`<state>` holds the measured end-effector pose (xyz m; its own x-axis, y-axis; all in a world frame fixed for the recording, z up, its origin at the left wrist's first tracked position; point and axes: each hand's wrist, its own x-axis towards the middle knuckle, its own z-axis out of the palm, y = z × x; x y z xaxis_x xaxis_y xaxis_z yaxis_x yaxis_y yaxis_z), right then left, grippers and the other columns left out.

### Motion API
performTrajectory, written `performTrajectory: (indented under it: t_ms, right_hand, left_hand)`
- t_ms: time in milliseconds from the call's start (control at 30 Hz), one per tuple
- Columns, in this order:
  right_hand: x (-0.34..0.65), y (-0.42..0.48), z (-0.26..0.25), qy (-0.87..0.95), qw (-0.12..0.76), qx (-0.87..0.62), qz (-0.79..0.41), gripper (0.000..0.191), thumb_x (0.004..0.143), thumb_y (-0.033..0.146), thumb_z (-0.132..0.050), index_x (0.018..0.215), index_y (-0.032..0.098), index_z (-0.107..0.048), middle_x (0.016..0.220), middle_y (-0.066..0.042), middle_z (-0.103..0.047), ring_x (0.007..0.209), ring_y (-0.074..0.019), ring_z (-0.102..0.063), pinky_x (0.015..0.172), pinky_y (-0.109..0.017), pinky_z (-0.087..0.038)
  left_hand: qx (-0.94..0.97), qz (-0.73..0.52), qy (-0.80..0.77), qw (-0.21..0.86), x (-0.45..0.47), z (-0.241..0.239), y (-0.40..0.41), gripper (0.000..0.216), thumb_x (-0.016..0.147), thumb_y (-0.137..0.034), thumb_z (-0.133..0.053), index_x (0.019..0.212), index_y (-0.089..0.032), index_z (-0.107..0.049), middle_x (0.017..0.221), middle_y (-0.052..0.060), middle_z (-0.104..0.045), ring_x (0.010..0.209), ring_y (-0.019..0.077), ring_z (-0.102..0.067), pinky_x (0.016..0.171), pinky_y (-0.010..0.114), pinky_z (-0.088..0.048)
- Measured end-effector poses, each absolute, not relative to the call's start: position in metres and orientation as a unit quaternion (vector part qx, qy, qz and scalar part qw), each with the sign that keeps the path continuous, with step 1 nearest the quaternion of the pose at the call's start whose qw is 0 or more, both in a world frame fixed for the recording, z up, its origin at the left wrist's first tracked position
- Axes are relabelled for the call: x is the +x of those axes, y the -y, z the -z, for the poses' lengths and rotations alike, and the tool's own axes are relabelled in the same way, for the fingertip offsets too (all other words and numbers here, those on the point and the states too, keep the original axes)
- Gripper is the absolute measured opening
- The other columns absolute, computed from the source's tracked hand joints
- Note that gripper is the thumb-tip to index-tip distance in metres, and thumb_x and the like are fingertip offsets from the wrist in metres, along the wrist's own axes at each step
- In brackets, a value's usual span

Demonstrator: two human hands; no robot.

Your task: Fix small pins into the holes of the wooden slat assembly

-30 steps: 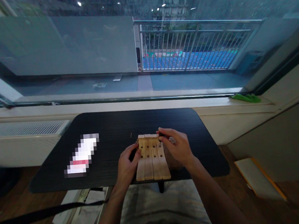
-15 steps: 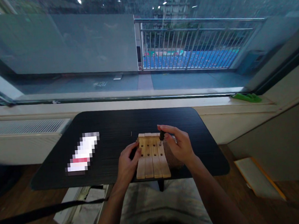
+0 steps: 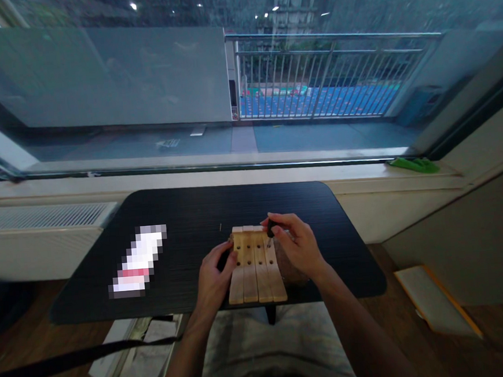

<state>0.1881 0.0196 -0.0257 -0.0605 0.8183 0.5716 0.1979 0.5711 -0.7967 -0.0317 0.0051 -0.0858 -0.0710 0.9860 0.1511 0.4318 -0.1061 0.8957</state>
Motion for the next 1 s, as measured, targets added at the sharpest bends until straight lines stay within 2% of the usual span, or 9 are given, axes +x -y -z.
performTrajectory:
  t_ms: [300,500,1000]
  right_hand:
    - [0.1883,-0.0185,0.0319,0.672,0.586,-0.375,-0.253,0.022,0.096,0.023,-0.060,0.118,0.028,-0.061,0.102,-0.004,-0.079,0.089,-0.0178,-0.078,0.079,-0.034,-0.065]
    - [0.1881,-0.0188,0.0329,0.680,0.586,-0.372,-0.237,0.025,0.096,0.019,-0.058,0.119,0.028,-0.059,0.103,-0.004,-0.079,0.088,-0.0172,-0.077,0.078,-0.034,-0.064]
    - [0.1877,-0.0192,0.0322,0.680,0.581,-0.392,-0.217,0.024,0.093,0.021,-0.062,0.117,0.027,-0.066,0.100,-0.004,-0.079,0.087,-0.0173,-0.077,0.076,-0.033,-0.065]
  left_hand:
    - [0.596,-0.435,-0.594,0.321,-0.0310,0.0866,-0.0046,0.046,0.082,-0.052,-0.060,0.107,-0.016,-0.075,0.118,0.013,-0.076,0.113,0.0301,-0.068,0.105,0.047,-0.050]
    - [0.598,-0.436,-0.594,0.316,-0.0322,0.0874,-0.0056,0.045,0.081,-0.051,-0.060,0.106,-0.017,-0.075,0.116,0.013,-0.076,0.112,0.0302,-0.068,0.105,0.046,-0.050]
    - [0.601,-0.435,-0.593,0.313,-0.0313,0.0883,-0.0049,0.045,0.082,-0.052,-0.059,0.107,-0.018,-0.075,0.117,0.012,-0.076,0.113,0.0301,-0.069,0.105,0.047,-0.050]
